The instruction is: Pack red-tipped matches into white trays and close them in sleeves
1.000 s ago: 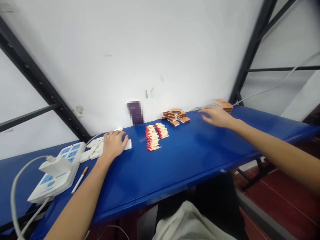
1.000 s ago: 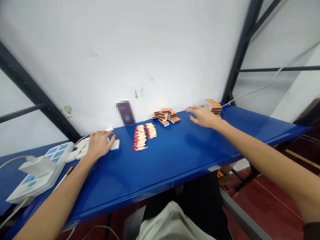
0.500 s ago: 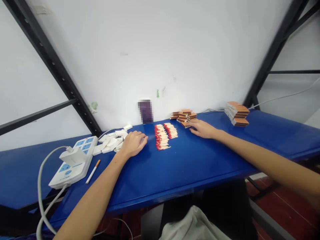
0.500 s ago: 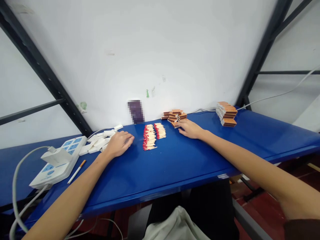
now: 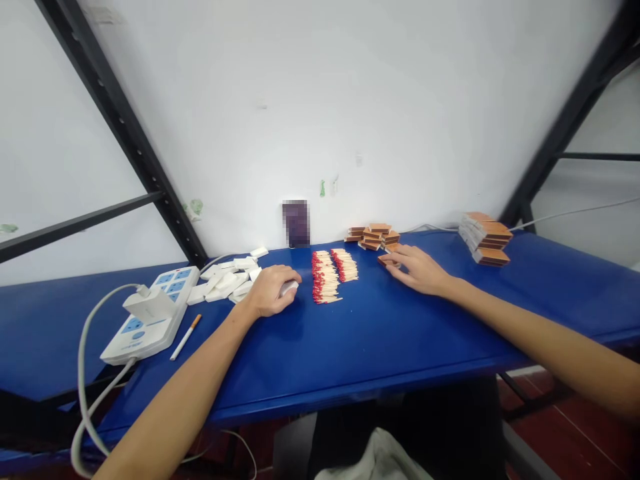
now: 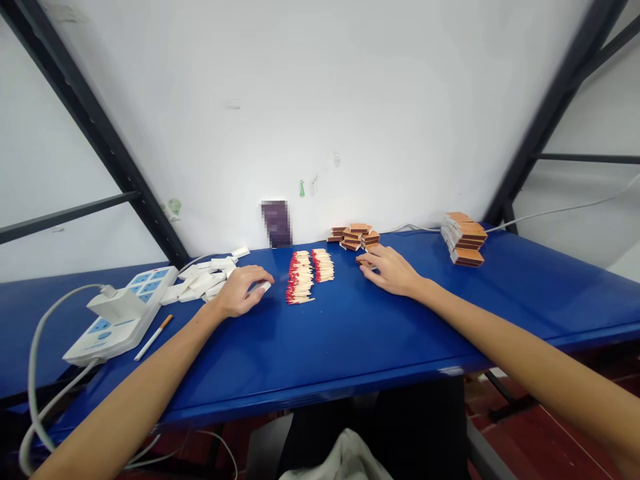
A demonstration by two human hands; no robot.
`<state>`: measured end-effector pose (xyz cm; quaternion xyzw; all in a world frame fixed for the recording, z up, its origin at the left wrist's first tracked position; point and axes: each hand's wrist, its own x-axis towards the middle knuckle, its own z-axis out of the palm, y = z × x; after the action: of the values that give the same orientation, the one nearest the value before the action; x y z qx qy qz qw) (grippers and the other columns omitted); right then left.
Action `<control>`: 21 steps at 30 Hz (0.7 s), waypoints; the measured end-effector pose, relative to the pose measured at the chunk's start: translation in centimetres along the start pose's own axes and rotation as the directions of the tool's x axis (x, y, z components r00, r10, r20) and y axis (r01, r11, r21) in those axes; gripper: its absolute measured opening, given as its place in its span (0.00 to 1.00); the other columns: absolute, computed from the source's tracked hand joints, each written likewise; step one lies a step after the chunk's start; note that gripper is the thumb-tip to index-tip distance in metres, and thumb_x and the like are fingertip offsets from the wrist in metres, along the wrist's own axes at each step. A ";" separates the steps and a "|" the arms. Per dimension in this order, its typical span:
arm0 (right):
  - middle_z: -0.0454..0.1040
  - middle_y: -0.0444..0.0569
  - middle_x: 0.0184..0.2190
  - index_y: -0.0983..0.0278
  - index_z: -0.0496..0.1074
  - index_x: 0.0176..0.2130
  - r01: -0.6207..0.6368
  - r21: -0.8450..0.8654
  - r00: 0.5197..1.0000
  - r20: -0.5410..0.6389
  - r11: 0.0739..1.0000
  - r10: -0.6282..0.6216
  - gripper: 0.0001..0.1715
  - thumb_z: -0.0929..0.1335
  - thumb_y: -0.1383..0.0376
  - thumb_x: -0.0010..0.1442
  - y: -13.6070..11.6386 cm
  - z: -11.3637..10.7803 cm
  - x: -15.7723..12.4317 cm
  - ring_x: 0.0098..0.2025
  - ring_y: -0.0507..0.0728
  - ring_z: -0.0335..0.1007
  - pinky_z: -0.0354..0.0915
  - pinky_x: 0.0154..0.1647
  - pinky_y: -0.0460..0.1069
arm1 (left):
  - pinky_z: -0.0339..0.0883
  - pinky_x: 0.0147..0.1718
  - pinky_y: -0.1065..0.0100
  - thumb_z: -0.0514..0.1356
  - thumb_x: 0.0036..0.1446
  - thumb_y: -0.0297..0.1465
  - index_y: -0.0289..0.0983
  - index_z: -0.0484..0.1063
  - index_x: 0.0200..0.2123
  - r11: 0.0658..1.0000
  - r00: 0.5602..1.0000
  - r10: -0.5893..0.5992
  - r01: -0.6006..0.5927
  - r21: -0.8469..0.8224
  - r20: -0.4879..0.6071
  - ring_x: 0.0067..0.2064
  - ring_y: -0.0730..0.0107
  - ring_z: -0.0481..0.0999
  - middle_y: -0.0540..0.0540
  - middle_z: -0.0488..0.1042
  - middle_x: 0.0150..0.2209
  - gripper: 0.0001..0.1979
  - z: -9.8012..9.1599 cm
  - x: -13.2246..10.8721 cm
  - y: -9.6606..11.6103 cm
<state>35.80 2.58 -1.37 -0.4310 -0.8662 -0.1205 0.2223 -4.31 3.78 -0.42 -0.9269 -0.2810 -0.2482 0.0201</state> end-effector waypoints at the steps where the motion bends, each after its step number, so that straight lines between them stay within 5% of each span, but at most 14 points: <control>1: 0.76 0.56 0.38 0.65 0.75 0.49 0.016 0.014 1.000 -0.024 1.000 -0.016 0.19 0.61 0.60 0.68 -0.5 0.1 0.3 0.42 0.62 0.71 0.65 0.44 0.56 | 0.65 0.38 0.60 0.50 0.57 0.35 0.35 0.74 0.39 1.000 1.000 0.002 -0.002 -0.011 -0.004 0.37 0.59 0.74 0.42 0.77 0.36 0.16 0.0 0.0 -0.1; 7: 0.76 0.52 0.34 0.65 0.76 0.44 0.172 0.084 0.985 -0.030 0.982 -0.170 0.15 0.62 0.63 0.66 -3.9 1.1 2.8 0.37 0.59 0.71 0.63 0.39 0.52 | 0.66 0.37 0.60 0.50 0.53 0.34 0.35 0.74 0.40 0.999 1.000 0.013 -0.015 -0.049 -0.025 0.36 0.58 0.75 0.42 0.77 0.36 0.17 0.4 0.1 -0.6; 16: 0.77 0.51 0.35 0.64 0.76 0.43 0.083 0.091 0.996 0.022 0.992 -0.085 0.12 0.64 0.64 0.62 -4.8 2.9 3.5 0.35 0.57 0.72 0.62 0.37 0.50 | 0.68 0.39 0.61 0.49 0.59 0.35 0.33 0.70 0.52 0.997 0.997 -0.006 0.000 -0.074 -0.082 0.39 0.59 0.75 0.40 0.76 0.39 0.22 0.3 -0.2 -1.6; 21: 0.77 0.52 0.38 0.63 0.76 0.43 0.042 0.178 0.998 0.045 0.983 -0.051 0.13 0.64 0.63 0.64 -4.6 3.3 3.4 0.38 0.58 0.72 0.64 0.40 0.52 | 0.67 0.48 0.60 0.45 0.68 0.34 0.35 0.67 0.58 1.000 0.994 -0.020 0.021 0.007 -0.111 0.48 0.59 0.74 0.39 0.73 0.48 0.21 0.6 0.3 -0.8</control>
<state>29.40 3.55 -2.62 -0.3922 -0.8885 -0.0375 0.2355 -4.28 4.72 -0.89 -0.9085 -0.2901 -0.2985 0.0369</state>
